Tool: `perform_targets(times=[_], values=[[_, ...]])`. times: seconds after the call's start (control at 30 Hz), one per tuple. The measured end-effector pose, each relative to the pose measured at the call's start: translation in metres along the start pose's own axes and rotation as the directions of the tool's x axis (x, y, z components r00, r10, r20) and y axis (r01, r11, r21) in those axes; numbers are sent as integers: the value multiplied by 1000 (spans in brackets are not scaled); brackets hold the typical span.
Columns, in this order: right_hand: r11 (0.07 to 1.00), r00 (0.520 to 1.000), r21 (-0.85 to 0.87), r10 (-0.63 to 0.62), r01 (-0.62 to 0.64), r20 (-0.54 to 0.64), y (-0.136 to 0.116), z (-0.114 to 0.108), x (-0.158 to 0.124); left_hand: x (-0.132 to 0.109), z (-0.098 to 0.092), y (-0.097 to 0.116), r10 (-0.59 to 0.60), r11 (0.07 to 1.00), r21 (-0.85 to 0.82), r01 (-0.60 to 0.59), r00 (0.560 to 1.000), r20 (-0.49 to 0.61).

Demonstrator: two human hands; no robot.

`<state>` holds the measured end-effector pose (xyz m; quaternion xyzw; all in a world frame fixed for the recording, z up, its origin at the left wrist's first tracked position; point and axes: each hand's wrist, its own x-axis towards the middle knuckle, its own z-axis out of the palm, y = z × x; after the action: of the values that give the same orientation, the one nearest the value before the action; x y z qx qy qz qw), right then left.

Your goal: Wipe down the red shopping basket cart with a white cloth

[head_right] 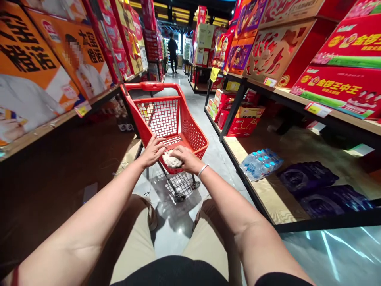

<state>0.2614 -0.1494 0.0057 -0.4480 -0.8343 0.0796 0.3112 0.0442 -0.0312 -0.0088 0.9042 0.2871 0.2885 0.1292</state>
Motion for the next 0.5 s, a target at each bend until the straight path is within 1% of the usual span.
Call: perform_targets(times=[0.07,0.17,0.23,0.27,0.3,0.37,0.5], values=[[997,1000,-73,23,-23,1,18,-16,-9,0,0,-2,-22,1000,-16,22,1000,4],[984,993,-140,103,-109,-53,43,-41,-26,1,3,3,-72,996,-45,72,997,-16],[965,977,-171,183,-200,-110,52,-49,-33,1,7,9,-90,995,-54,88,996,-20],[954,967,-176,219,-241,-133,52,-49,-34,0,9,12,-96,994,-59,95,995,-13],[947,958,-175,248,-271,-142,48,-47,-34,0,10,15,-104,993,-63,103,995,-9],[938,951,-172,281,-301,-128,32,-35,-30,-2,11,18,-134,989,-67,133,991,-8],[931,958,-225,281,-288,-66,-21,0,-12,-8,7,15,-184,981,-60,182,982,-29]])
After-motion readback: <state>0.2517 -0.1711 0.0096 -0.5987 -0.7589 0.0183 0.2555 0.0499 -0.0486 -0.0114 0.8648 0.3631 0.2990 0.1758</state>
